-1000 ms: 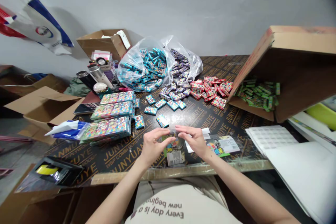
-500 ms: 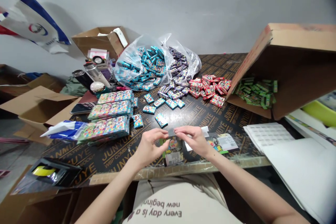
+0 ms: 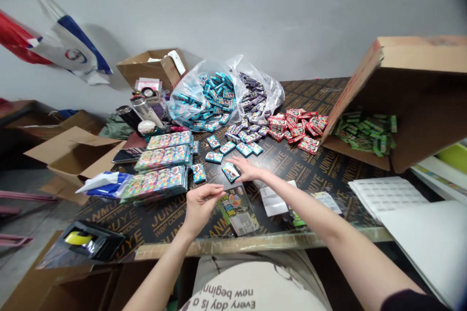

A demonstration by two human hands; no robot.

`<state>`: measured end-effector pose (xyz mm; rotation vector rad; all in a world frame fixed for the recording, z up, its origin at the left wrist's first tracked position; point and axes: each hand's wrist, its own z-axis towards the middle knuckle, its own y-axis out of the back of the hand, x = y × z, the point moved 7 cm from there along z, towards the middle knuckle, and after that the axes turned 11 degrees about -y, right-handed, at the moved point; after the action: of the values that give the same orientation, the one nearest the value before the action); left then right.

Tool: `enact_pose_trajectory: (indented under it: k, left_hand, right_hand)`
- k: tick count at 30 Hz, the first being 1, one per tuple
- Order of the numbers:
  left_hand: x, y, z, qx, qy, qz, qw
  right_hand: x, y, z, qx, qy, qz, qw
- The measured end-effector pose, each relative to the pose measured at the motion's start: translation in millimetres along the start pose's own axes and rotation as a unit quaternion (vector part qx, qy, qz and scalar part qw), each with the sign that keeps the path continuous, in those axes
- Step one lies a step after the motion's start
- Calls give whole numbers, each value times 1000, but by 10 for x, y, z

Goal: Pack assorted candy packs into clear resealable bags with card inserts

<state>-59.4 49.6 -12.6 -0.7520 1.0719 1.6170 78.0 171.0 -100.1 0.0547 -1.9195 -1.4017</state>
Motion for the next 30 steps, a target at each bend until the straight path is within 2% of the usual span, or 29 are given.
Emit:
enact_pose_trajectory:
  k: [3, 5, 6, 7, 8, 10, 11, 13, 15, 17, 19, 21, 22, 24, 27, 30]
  left_hand:
    - [260, 425, -102, -152, 38, 15, 988]
    - [448, 771, -256, -278, 51, 34, 959]
    - [544, 915, -355, -323, 61, 47, 943]
    - [647, 1015, -450, -338, 80, 63, 936]
    - [747, 1074, -535, -327, 107, 90, 935]
    - [890, 1087, -665, -251, 149, 188, 938]
    - [912, 1050, -699, -207, 146, 249, 935]
    - [856, 873, -681, -130, 84, 347, 925]
    - [771, 500, -567, -5, -9, 366, 930]
    - [716, 9, -475, 178, -79, 327, 925]
    - [681, -405, -467, 338, -120, 289, 888]
    - [682, -643, -487, 424, -136, 277, 852]
    - [694, -704, -491, 440, -138, 278, 843]
    - [735, -738, -477, 427, -131, 300, 843]
    - [797, -662, -422, 342, -97, 355, 865]
    - [846, -570, -388, 270, -44, 394, 877]
  right_hand:
    - [71, -256, 244, 56, 44, -69, 995]
    - [76, -284, 257, 64, 69, -92, 991]
    - [49, -269, 229, 67, 76, -97, 990]
    - [8, -244, 184, 71, 81, -103, 989]
    - [-43, -212, 129, 73, 83, -108, 988]
    - [-152, -132, 17, 64, 74, -108, 989]
    - [-204, -86, -26, 47, 59, -102, 992]
    - [-301, -5, -76, -2, 7, -91, 996]
    - [-362, 14, -88, -31, -41, -94, 994]
    - [-370, -25, -73, -20, -52, -107, 993]
    - [-347, -65, -62, 2, -26, -117, 993]
    - [-354, -58, -72, 4, -13, -122, 992]
    - [-376, -41, -84, -6, -22, -120, 993]
    - [-445, 2, -123, -47, -72, -108, 990]
    - [-516, 17, -206, -120, -170, -93, 974]
    - [-444, 3, -256, -157, -205, -79, 963]
